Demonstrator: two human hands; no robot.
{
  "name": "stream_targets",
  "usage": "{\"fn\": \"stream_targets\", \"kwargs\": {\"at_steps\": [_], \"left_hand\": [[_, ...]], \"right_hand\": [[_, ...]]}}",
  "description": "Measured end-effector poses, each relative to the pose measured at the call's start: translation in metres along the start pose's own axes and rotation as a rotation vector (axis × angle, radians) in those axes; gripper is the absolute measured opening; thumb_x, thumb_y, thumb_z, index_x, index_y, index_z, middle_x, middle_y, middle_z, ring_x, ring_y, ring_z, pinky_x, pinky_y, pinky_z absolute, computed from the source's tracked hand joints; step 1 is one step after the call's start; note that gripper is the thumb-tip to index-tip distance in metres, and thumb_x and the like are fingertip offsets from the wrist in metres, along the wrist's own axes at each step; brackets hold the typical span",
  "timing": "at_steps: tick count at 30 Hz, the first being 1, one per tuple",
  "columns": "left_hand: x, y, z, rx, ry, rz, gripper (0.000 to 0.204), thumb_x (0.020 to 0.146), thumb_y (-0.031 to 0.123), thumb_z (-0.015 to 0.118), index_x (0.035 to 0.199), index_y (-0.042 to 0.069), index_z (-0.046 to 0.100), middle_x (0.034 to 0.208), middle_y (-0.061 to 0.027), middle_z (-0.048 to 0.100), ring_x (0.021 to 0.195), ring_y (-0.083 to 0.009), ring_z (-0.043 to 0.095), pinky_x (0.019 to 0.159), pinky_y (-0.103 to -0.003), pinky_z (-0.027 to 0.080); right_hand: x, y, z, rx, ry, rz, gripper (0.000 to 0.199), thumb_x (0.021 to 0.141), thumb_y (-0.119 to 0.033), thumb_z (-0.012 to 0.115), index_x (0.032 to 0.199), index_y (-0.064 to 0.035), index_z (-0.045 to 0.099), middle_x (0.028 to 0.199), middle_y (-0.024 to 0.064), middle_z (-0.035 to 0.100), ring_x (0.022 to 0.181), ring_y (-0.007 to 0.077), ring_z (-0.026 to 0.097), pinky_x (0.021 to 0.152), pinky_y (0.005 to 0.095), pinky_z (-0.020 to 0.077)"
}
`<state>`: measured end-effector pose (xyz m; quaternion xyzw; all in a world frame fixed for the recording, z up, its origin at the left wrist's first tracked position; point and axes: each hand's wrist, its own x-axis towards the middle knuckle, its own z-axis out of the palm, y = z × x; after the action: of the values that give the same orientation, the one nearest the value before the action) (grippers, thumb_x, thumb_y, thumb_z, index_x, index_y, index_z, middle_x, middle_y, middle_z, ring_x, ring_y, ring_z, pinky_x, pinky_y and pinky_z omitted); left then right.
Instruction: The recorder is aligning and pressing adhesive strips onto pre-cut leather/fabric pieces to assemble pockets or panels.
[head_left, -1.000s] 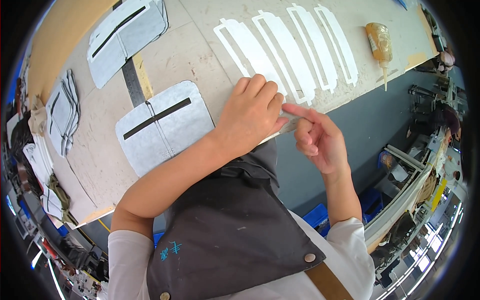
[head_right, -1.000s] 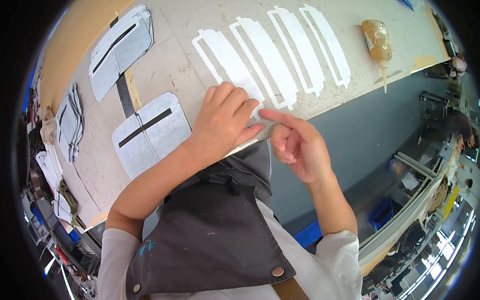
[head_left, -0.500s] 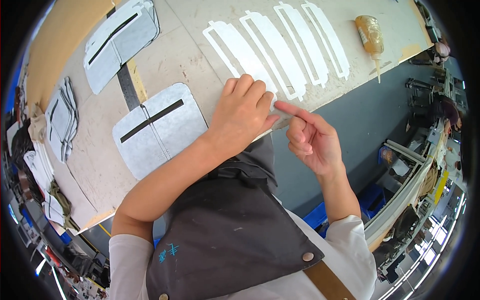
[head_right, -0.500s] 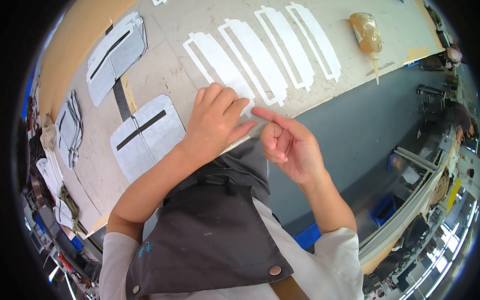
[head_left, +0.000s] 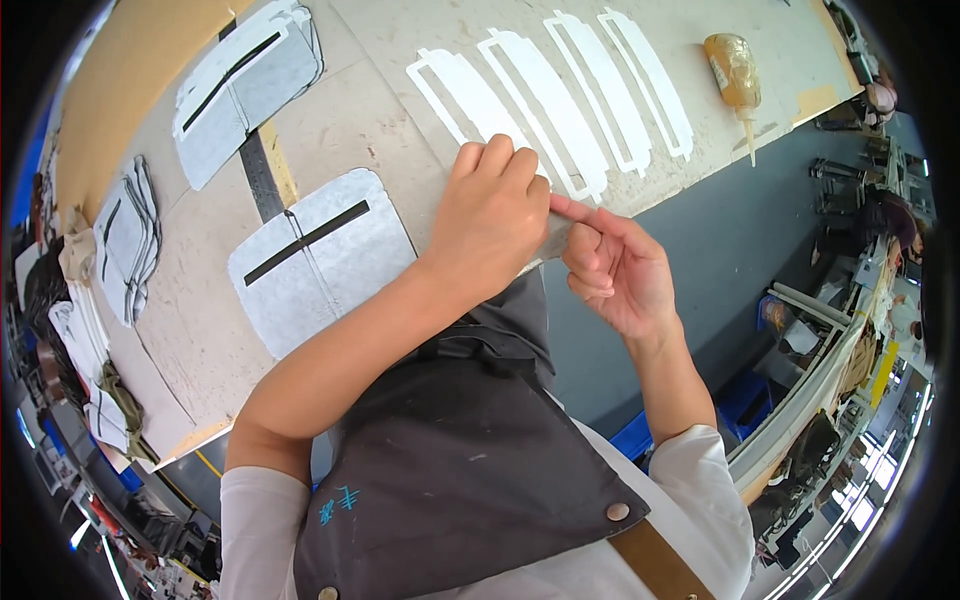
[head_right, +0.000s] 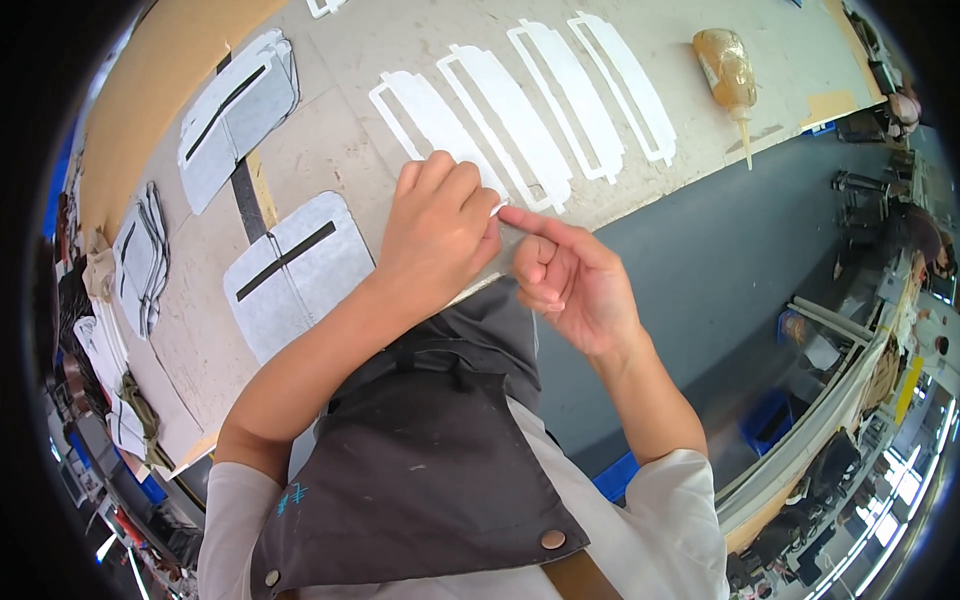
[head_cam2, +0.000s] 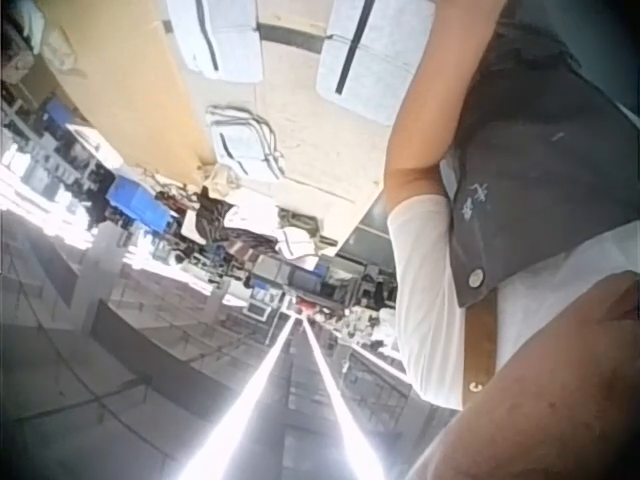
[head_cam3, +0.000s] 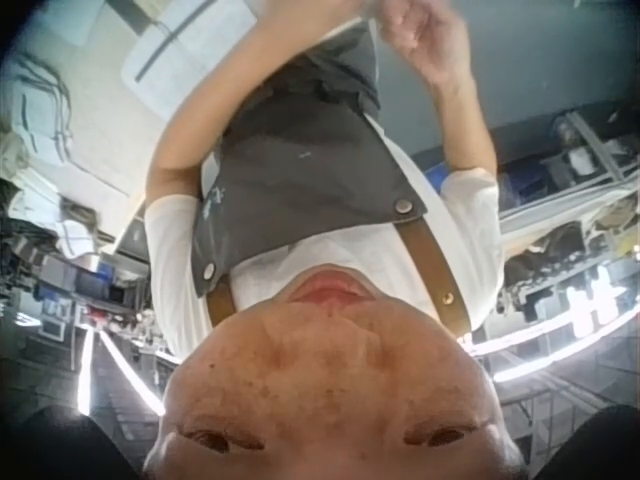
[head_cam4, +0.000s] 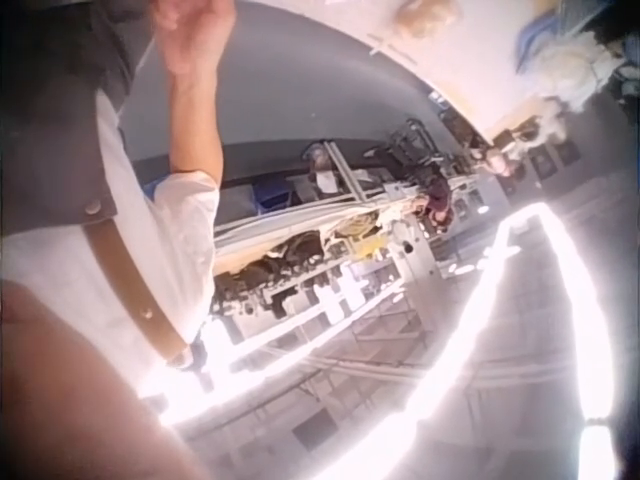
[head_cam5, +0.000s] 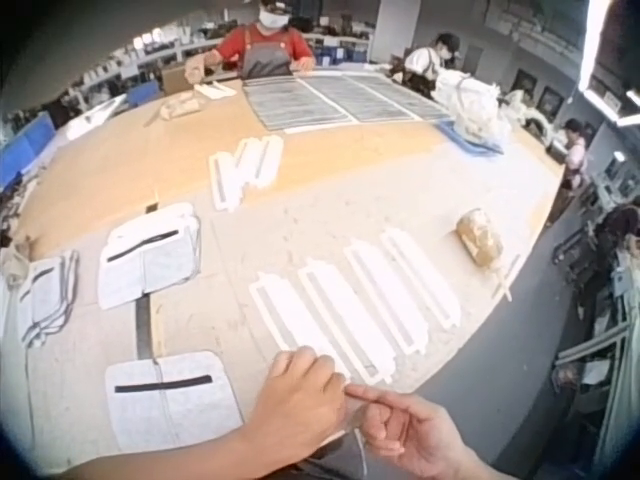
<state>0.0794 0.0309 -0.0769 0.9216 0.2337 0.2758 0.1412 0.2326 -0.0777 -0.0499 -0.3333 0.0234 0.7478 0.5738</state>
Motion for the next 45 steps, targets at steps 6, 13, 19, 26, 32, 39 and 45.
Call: {"fn": "stream_targets", "kwargs": {"at_steps": [6,13,19,26,32,39,45], "left_hand": [[0.003,-0.009,-0.013,-0.051,0.196,-0.098,0.019,0.062,-0.001,0.069,0.078,0.005,0.063,0.082,-0.0053,0.052,0.083,-0.0235,0.050,0.073,-0.034,0.038],[-0.033,-0.045,-0.098,-0.462,0.483,-0.517,0.019,0.075,-0.004,0.068,0.093,0.004,0.067,0.086,-0.0024,0.056,0.083,-0.0151,0.050,0.073,-0.027,0.041],[-0.075,-0.043,-0.142,-1.129,0.799,-0.850,0.017,0.088,0.005,0.064,0.102,-0.002,0.064,0.094,-0.0002,0.059,0.087,-0.0095,0.051,0.084,-0.026,0.038],[-0.118,-0.050,-0.157,-1.267,0.794,-0.870,0.018,0.089,0.011,0.065,0.103,-0.001,0.063,0.094,-0.0024,0.061,0.090,-0.0104,0.053,0.089,-0.028,0.039],[-0.137,-0.054,-0.162,-1.381,0.887,-1.011,0.017,0.089,0.012,0.066,0.102,0.000,0.063,0.095,-0.0028,0.064,0.088,-0.0109,0.055,0.087,-0.028,0.039],[-0.156,-0.062,-0.165,-1.232,0.704,-1.158,0.010,0.089,0.012,0.071,0.092,0.003,0.067,0.085,0.0015,0.063,0.083,-0.0065,0.052,0.082,-0.024,0.038],[-0.165,-0.068,-0.170,-0.862,0.484,-1.216,0.010,0.087,0.010,0.074,0.085,0.001,0.069,0.080,0.0042,0.058,0.073,-0.0034,0.045,0.069,-0.020,0.035]], "right_hand": [[-0.004,-0.001,0.020,-0.475,0.154,-0.132,0.041,0.102,-0.019,0.039,0.133,0.0064,0.049,0.073,0.0056,0.058,0.055,0.0097,0.043,0.050,0.0232,0.0339],[0.012,0.007,0.027,-1.092,0.285,-0.874,0.041,0.096,-0.010,0.057,0.135,-0.0012,0.051,0.087,0.0021,0.062,0.066,0.0068,0.048,0.062,0.0200,0.0395],[0.050,-0.002,0.063,-1.404,0.133,-1.018,0.071,0.076,-0.021,0.079,0.139,-0.0083,0.049,0.133,0.0096,0.049,0.117,0.0229,0.047,0.096,0.0358,0.0407],[0.080,0.025,0.098,-1.002,-0.247,-0.458,0.010,0.083,-0.004,0.072,0.093,-0.0050,0.069,0.106,0.0039,0.063,0.102,0.0157,0.056,0.087,0.0304,0.0439],[0.090,0.042,0.104,-1.202,-0.183,-0.450,0.005,0.083,-0.001,0.072,0.084,-0.0029,0.068,0.096,0.0039,0.064,0.091,0.0125,0.058,0.082,0.0270,0.0437],[0.093,0.041,0.107,-1.373,-0.150,-0.441,0.006,0.085,-0.004,0.072,0.083,-0.0026,0.066,0.095,0.0026,0.064,0.088,0.0107,0.056,0.079,0.0256,0.0426],[0.094,0.043,0.112,-1.206,-0.032,-0.205,0.011,0.085,-0.010,0.074,0.084,-0.0020,0.067,0.084,-0.0027,0.063,0.081,0.0074,0.052,0.078,0.0232,0.0420]]}}
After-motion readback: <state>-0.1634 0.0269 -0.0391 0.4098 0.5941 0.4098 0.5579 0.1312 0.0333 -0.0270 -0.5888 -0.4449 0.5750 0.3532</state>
